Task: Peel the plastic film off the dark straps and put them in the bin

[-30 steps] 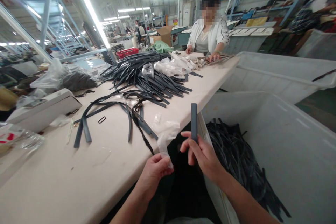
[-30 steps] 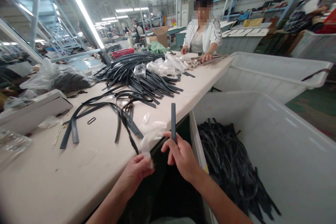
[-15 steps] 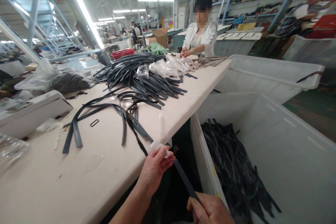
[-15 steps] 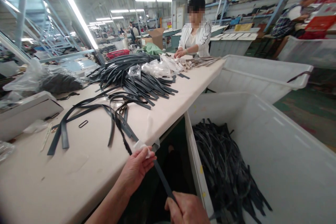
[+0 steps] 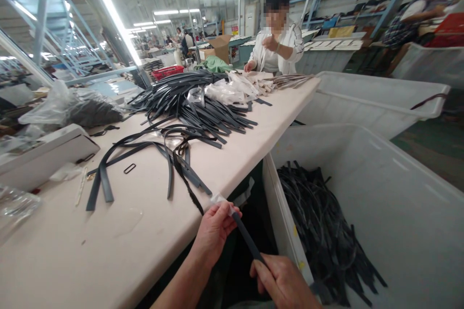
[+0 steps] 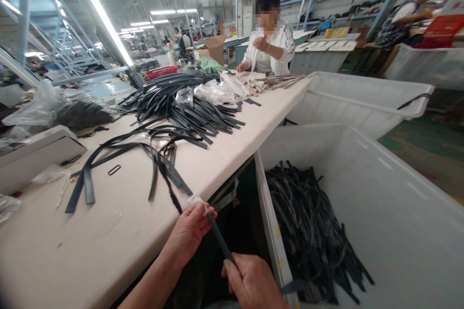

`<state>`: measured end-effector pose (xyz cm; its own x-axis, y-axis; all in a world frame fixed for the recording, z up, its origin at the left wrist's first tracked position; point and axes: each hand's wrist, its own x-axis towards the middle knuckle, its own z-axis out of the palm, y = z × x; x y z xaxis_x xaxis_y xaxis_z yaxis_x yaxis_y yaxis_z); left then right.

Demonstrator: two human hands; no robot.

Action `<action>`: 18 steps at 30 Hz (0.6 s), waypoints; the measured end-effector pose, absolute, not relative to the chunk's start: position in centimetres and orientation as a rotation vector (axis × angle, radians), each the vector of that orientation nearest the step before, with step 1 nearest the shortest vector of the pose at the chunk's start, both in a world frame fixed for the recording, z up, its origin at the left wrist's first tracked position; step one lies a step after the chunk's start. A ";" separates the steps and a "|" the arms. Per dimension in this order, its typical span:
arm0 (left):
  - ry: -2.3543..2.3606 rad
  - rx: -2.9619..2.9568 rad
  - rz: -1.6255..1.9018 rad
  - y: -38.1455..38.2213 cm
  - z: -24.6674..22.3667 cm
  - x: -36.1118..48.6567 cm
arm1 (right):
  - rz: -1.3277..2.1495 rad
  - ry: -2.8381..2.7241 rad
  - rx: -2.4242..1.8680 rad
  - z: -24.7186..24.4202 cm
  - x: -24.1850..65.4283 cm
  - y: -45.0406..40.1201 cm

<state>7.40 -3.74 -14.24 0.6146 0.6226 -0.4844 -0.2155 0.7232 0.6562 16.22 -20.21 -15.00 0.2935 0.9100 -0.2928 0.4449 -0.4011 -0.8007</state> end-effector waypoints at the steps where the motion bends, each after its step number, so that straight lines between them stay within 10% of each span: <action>1: 0.769 0.579 0.508 -3.8 -14.3 7.5 | 1.014 -1.201 -1.972 -14.9 16.3 -20.2; 18: 0.762 0.513 0.226 -9.7 -18.7 8.3 | 1.400 -0.722 -1.576 -16.8 16.8 -21.3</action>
<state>8.32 -9.67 -18.67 0.7068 0.3755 -0.5996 -0.0126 0.8540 0.5200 16.80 -21.27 -16.82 0.1949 0.8663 -0.4599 -0.1281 -0.4424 -0.8876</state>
